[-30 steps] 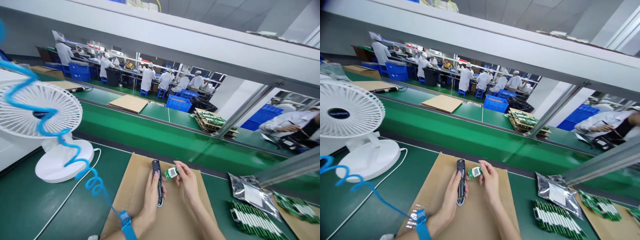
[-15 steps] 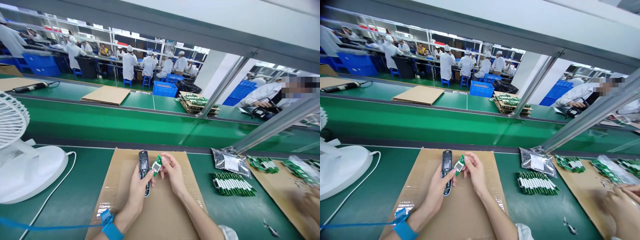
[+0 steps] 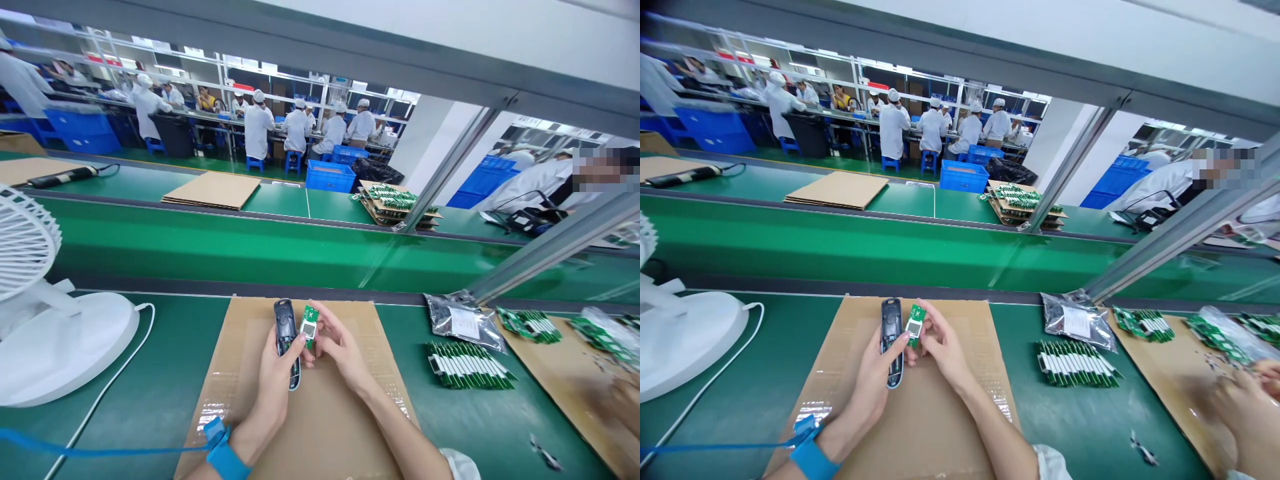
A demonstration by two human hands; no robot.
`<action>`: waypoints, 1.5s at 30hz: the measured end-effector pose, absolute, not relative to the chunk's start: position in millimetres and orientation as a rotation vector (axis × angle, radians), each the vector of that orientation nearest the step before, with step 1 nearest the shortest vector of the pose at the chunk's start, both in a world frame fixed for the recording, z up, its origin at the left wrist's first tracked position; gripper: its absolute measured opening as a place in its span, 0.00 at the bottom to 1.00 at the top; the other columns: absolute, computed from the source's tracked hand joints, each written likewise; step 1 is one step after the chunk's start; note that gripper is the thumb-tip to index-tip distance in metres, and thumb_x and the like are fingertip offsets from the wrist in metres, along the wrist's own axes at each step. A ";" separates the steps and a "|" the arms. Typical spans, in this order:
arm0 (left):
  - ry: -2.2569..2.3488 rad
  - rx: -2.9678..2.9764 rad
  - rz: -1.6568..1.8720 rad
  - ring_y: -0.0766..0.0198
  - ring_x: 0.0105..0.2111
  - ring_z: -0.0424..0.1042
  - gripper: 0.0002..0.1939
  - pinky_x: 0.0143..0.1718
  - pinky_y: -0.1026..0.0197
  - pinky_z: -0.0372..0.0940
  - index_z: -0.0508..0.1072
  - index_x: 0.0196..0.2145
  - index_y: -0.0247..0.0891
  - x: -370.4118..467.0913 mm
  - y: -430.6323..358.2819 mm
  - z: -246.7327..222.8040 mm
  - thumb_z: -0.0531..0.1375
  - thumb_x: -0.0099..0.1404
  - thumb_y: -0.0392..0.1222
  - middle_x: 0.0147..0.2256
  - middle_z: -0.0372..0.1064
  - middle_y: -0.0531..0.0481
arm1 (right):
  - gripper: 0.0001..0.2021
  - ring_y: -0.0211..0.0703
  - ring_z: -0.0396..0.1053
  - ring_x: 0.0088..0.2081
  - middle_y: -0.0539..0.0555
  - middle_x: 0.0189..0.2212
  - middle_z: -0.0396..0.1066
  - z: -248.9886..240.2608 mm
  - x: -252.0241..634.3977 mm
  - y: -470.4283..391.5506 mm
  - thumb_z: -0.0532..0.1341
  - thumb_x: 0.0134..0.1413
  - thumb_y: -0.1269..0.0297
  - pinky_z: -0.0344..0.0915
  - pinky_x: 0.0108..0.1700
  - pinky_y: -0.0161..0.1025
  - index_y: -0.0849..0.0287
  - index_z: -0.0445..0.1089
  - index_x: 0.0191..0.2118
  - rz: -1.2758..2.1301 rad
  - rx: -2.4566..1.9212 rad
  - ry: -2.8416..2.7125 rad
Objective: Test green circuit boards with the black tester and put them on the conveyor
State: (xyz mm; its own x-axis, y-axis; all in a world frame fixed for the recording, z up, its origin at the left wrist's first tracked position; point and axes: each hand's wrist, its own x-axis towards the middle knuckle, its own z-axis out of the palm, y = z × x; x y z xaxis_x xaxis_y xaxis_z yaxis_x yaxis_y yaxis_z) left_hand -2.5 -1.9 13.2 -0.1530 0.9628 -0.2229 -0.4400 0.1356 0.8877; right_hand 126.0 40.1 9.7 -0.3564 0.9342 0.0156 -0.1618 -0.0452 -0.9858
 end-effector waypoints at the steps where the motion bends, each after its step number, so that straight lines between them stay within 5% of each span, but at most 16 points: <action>1: 1.106 0.642 1.371 0.66 0.23 0.68 0.18 0.26 0.64 0.65 0.67 0.42 0.36 -2.7 -2.2 14.2 0.64 0.60 0.49 0.23 0.70 0.51 | 0.29 0.37 0.66 0.27 0.51 0.38 0.67 10.3 125.7 39.5 0.60 0.52 0.66 0.66 0.31 0.36 0.47 0.61 0.61 1.581 -0.864 -1.331; 6: 1.119 0.655 1.335 0.65 0.20 0.68 0.23 0.19 0.65 0.63 0.66 0.47 0.36 -2.2 -2.2 16.9 0.64 0.59 0.51 0.24 0.70 0.52 | 0.31 0.36 0.69 0.23 0.53 0.49 0.67 16.2 121.3 34.9 0.59 0.55 0.61 0.68 0.30 0.40 0.44 0.52 0.64 1.729 -0.737 -1.279; 9: 1.104 0.680 1.333 0.64 0.20 0.70 0.23 0.18 0.64 0.64 0.66 0.46 0.36 -1.4 -1.8 16.6 0.65 0.58 0.50 0.26 0.71 0.50 | 0.31 0.35 0.65 0.21 0.53 0.47 0.69 18.6 118.6 31.4 0.57 0.58 0.55 0.69 0.28 0.41 0.45 0.48 0.65 1.746 -0.775 -1.277; 15: 1.085 0.545 1.430 0.57 0.28 0.77 0.24 0.25 0.60 0.71 0.69 0.44 0.36 -2.1 -0.9 17.9 0.68 0.54 0.48 0.38 0.75 0.43 | 0.10 0.44 0.68 0.41 0.54 0.41 0.70 16.8 117.1 27.7 0.55 0.62 0.57 0.66 0.42 0.40 0.54 0.65 0.45 1.158 -1.066 -1.416; 23: 1.025 0.487 1.446 0.49 0.38 0.77 0.23 0.33 0.55 0.74 0.71 0.44 0.33 -2.8 -3.2 16.7 0.69 0.53 0.48 0.41 0.76 0.39 | 0.04 0.43 0.64 0.38 0.52 0.35 0.68 16.7 117.1 28.3 0.57 0.62 0.63 0.61 0.39 0.38 0.54 0.69 0.37 0.750 -1.098 -1.755; 31: 1.133 0.516 1.388 0.56 0.27 0.77 0.24 0.23 0.61 0.71 0.72 0.42 0.32 -0.8 -2.0 18.4 0.69 0.53 0.50 0.36 0.77 0.40 | 0.03 0.44 0.65 0.38 0.52 0.35 0.67 17.1 115.3 26.3 0.58 0.61 0.65 0.62 0.39 0.40 0.54 0.69 0.36 0.631 -1.145 -1.753; 38: 1.242 0.561 1.366 0.63 0.17 0.70 0.23 0.17 0.66 0.64 0.71 0.37 0.31 -0.5 -3.4 14.4 0.69 0.52 0.51 0.20 0.73 0.46 | 0.02 0.46 0.65 0.38 0.53 0.34 0.66 15.0 115.9 24.3 0.59 0.60 0.64 0.61 0.39 0.42 0.53 0.69 0.35 0.438 -1.195 -1.791; 45: 1.271 0.583 1.389 0.62 0.18 0.71 0.21 0.16 0.66 0.63 0.71 0.35 0.32 -0.6 -3.3 11.6 0.68 0.52 0.51 0.19 0.72 0.48 | 0.05 0.47 0.64 0.37 0.52 0.32 0.66 14.8 114.0 25.4 0.59 0.60 0.64 0.59 0.39 0.42 0.53 0.68 0.32 0.423 -1.221 -1.801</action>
